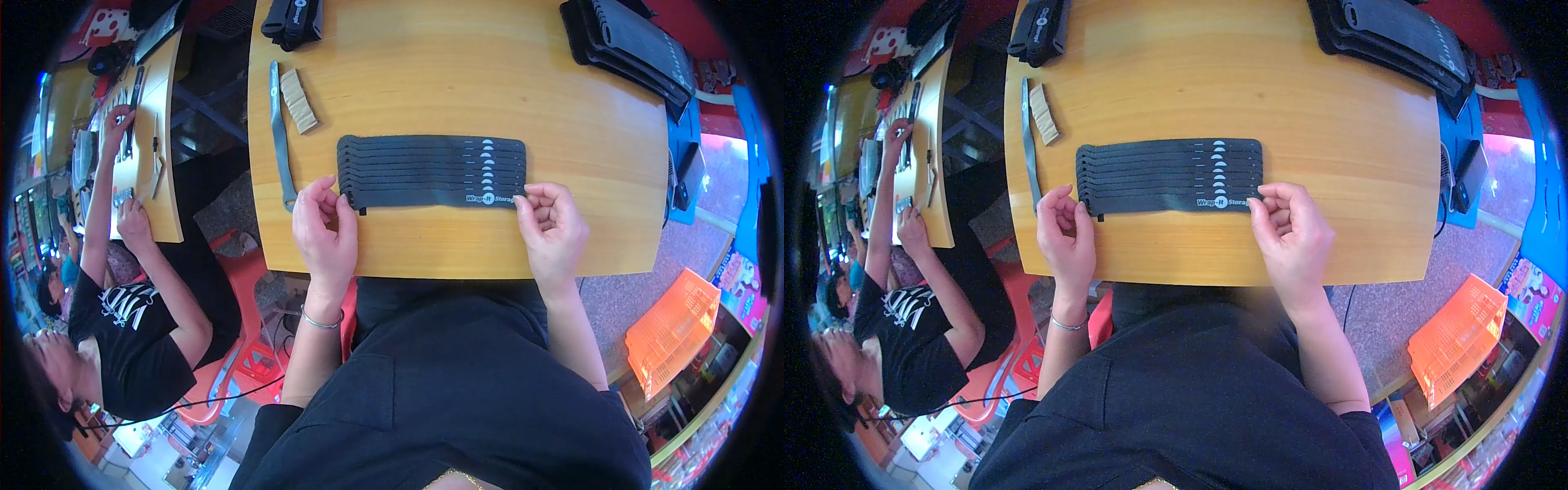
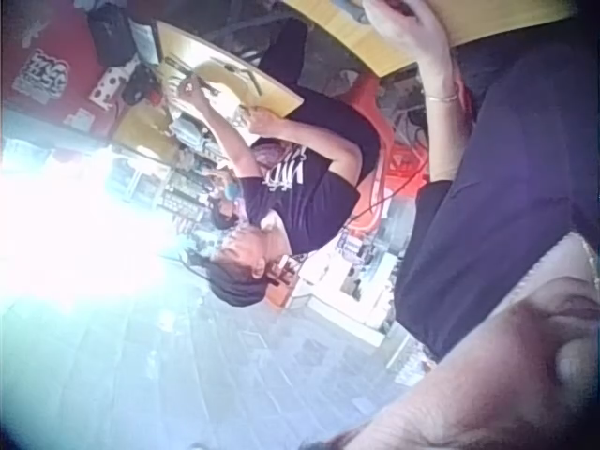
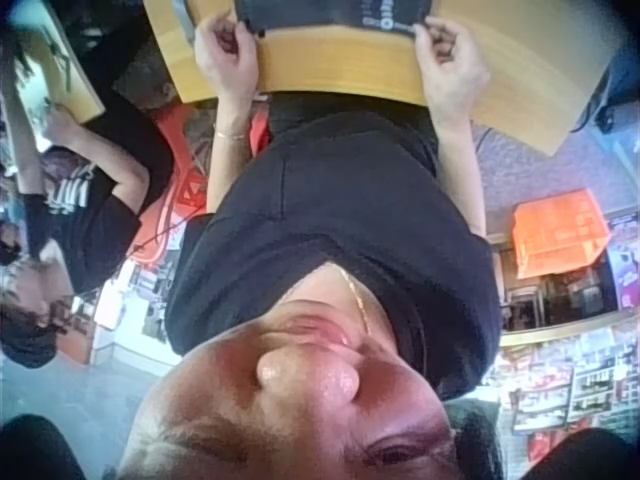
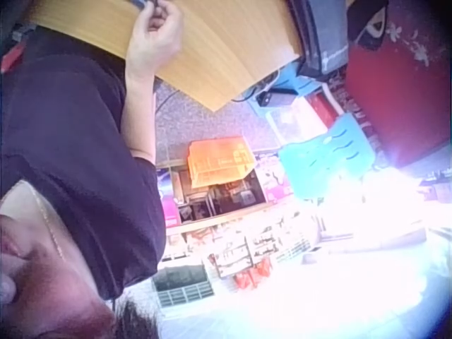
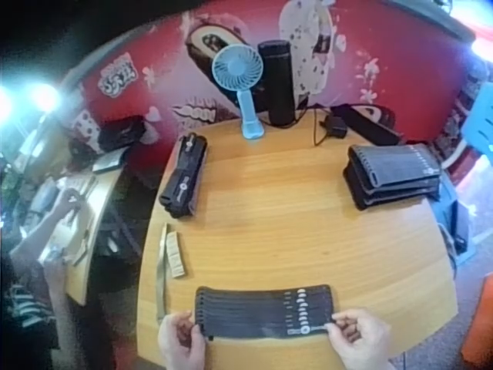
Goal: The person is aligning and stacking black textile straps with printed logos on a wooden table.
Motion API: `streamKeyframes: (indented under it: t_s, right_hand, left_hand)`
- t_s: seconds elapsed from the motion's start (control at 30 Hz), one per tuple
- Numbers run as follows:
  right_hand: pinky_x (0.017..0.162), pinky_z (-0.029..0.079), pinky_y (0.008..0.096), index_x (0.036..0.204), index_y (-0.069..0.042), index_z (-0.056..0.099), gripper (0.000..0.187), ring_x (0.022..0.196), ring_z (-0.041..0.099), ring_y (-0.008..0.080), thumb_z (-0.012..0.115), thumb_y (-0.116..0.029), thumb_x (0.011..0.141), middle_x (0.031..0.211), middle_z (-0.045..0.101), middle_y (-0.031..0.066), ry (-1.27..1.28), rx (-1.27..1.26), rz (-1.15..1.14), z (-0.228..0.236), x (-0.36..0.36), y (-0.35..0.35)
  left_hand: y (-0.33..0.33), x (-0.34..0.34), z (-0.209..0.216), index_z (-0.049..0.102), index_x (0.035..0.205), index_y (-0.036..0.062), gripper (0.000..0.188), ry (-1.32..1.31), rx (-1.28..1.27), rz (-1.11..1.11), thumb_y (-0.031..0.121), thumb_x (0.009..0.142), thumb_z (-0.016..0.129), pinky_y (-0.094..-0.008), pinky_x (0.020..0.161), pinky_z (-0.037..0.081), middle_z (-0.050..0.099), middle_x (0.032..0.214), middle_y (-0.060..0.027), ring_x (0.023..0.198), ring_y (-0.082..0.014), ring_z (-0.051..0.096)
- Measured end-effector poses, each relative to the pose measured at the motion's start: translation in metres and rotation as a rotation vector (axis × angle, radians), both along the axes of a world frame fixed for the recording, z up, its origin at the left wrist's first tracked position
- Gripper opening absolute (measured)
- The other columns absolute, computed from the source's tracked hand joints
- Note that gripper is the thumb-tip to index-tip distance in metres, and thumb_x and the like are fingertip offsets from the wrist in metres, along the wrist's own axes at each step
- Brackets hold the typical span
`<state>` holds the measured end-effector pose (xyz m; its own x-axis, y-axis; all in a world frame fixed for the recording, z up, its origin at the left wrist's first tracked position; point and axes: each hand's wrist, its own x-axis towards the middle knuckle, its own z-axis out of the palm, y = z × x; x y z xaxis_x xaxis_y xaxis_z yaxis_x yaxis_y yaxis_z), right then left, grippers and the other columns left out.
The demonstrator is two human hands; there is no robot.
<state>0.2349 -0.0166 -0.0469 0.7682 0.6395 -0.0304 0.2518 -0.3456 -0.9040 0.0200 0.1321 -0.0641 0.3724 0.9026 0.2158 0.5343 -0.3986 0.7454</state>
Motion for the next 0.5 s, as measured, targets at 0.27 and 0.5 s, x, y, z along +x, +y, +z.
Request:
streamKeyframes:
  t_s: [0.27, 0.5]
  right_hand:
    - [0.051, 0.045, 0.019, 0.092, -0.003, 0.061, 0.016, 0.056, 0.055, 0.004, 0.071, -0.002, 0.079, 0.073, 0.062, 0.0024, -0.001, -0.014, 0.01, 0.0011, 0.0005, 0.0007]
    - [0.051, 0.045, 0.0186, 0.09, -0.003, 0.06, 0.016, 0.058, 0.056, 0.0036, 0.071, -0.002, 0.079, 0.073, 0.063, 0.0025, -0.026, 0.0, 0.013, -0.0019, 0.0007, -0.0003]
  left_hand:
    - [0.0012, -0.0009, -0.0022, 0.052, 0.109, -0.0007, 0.025, 0.002, 0.007, -0.035, -0.007, 0.086, 0.055, -0.0195, 0.058, 0.037, 0.048, 0.08, -0.0011, 0.066, -0.0062, 0.044]
    - [0.0008, -0.0012, -0.0037, 0.052, 0.11, -0.0008, 0.025, 0.002, -0.019, -0.028, -0.006, 0.086, 0.055, -0.0191, 0.058, 0.037, 0.049, 0.08, -0.0012, 0.066, -0.0059, 0.044]
